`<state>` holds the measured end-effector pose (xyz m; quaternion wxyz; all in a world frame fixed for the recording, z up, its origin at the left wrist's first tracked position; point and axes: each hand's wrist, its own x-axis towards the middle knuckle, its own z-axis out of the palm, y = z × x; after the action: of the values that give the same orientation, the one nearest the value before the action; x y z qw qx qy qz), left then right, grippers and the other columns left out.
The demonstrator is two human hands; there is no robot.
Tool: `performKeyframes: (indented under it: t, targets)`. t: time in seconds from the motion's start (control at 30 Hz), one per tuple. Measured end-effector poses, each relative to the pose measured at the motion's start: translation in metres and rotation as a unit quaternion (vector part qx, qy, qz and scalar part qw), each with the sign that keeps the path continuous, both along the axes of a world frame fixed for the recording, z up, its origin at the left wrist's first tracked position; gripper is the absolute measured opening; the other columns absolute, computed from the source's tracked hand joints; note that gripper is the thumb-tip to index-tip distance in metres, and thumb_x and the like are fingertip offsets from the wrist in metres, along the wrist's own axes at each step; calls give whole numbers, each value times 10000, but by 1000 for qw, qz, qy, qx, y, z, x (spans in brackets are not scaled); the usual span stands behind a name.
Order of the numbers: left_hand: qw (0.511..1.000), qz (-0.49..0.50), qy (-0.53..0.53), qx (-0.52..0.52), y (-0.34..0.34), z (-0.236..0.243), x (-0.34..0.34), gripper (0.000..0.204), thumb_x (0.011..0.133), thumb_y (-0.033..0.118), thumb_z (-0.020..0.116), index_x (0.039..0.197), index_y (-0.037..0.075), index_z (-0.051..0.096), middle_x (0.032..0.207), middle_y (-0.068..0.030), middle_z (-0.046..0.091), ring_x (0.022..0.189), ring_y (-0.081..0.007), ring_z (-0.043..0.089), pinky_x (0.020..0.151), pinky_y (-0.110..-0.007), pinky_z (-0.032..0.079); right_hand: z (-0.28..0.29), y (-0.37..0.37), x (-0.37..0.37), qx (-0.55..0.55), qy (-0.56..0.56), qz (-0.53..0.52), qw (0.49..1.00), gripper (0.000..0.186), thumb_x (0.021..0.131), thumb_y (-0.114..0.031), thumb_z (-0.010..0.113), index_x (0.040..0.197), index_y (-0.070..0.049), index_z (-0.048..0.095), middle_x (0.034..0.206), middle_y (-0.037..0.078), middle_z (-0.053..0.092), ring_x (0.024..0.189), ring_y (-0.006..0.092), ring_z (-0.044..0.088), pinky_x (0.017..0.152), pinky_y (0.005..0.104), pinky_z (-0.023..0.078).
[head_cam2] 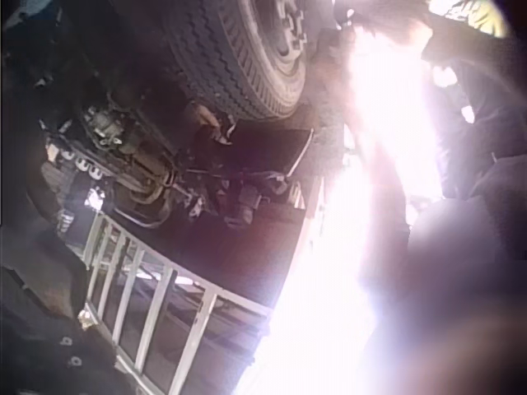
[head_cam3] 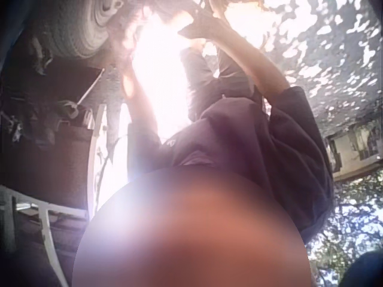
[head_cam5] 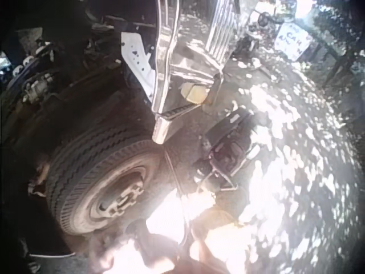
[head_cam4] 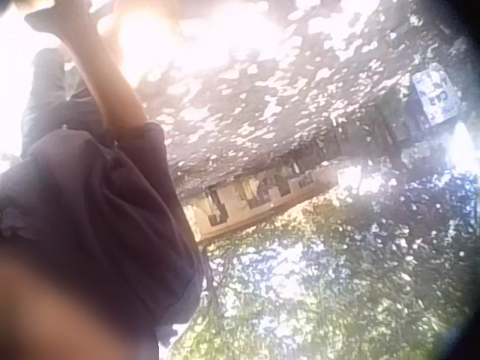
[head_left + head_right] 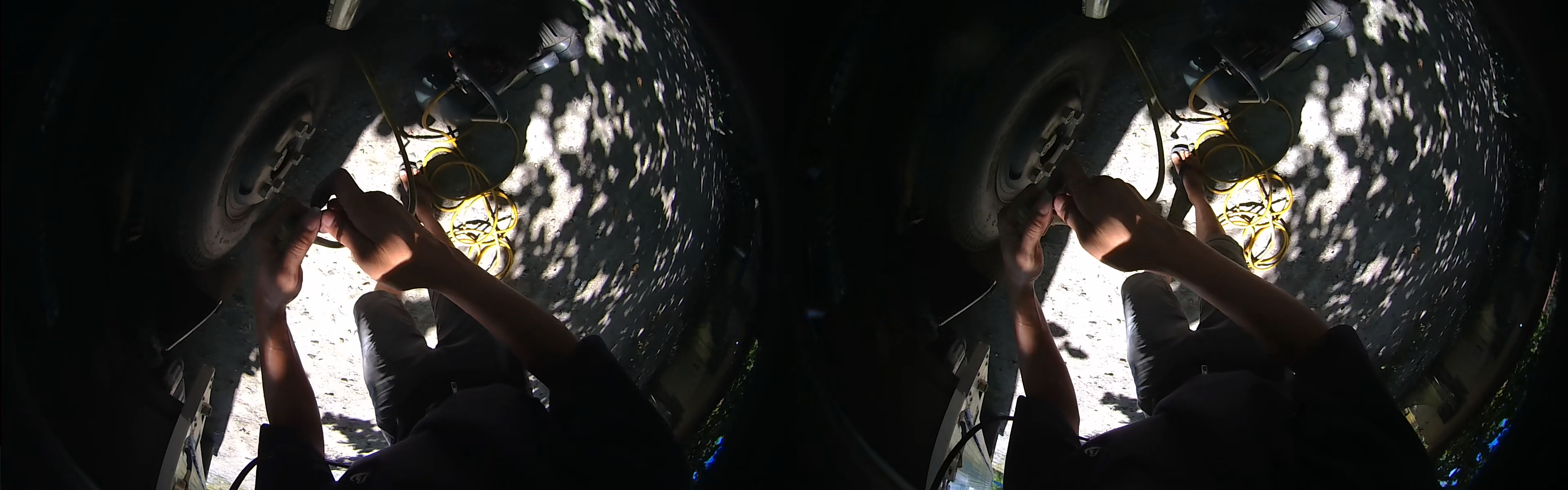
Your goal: The person retrieves a wrench and a bottle of lubricant, then works under a white truck to adjust and lubricate suspension components. They use a wrench to tighten bolts and apply lubricant to joints, then reposition hoses and check connections.
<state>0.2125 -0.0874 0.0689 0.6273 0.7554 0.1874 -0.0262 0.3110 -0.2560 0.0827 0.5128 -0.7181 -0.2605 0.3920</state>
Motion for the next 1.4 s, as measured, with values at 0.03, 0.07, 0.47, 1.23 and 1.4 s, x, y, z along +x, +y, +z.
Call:
performKeyframes:
  t: [0.03, 0.07, 0.47, 1.23, 1.4]
  targets:
    - [1000, -16, -12, 12, -2, 0, 3, 277, 980, 240, 653, 914, -29, 669, 778, -80, 623, 711, -164, 544, 654, -310, 402, -1, -3, 4, 5, 5, -7, 1000, 253, 1019, -165, 505, 1201, -8, 424, 808, 257, 674, 848, 452, 678, 744, 517, 524]
    - [1000, -3, -19, -14, -6, -1, 5, 278, 989, 237, 644, 922, -31, 673, 781, -75, 625, 713, -155, 547, 654, -305, 403, -2, -5, 7, 7, 13, -10, 1000, 255, 1016, -164, 507, 1198, -5, 426, 808, 255, 674, 850, 452, 678, 749, 515, 525]
    - [992, 51, -16, -111, -6, -31, 33, 164, 980, 86, 582, 956, -49, 671, 795, -13, 592, 737, -62, 505, 662, -232, 391, -14, -16, 42, -22, -57, 36, 997, 380, 978, -171, 561, 1190, 116, 433, 768, 232, 647, 801, 407, 671, 729, 477, 531]
    - [952, 232, 7, -200, -21, -48, 71, 324, 1035, 138, 573, 719, 80, 537, 603, 45, 403, 548, -27, 302, 543, -237, 236, -85, -8, 95, 81, -17, -26, 996, 178, 953, -183, 693, 945, -5, 685, 666, 140, 605, 600, 261, 624, 581, 369, 467]
    - [949, 209, -27, -233, -17, -48, 75, 350, 1026, 133, 595, 684, 96, 531, 587, 58, 385, 549, -28, 289, 541, -243, 225, -78, -9, 100, 117, -25, -34, 992, 109, 920, -111, 707, 954, -8, 696, 685, 147, 651, 602, 255, 667, 563, 362, 492]
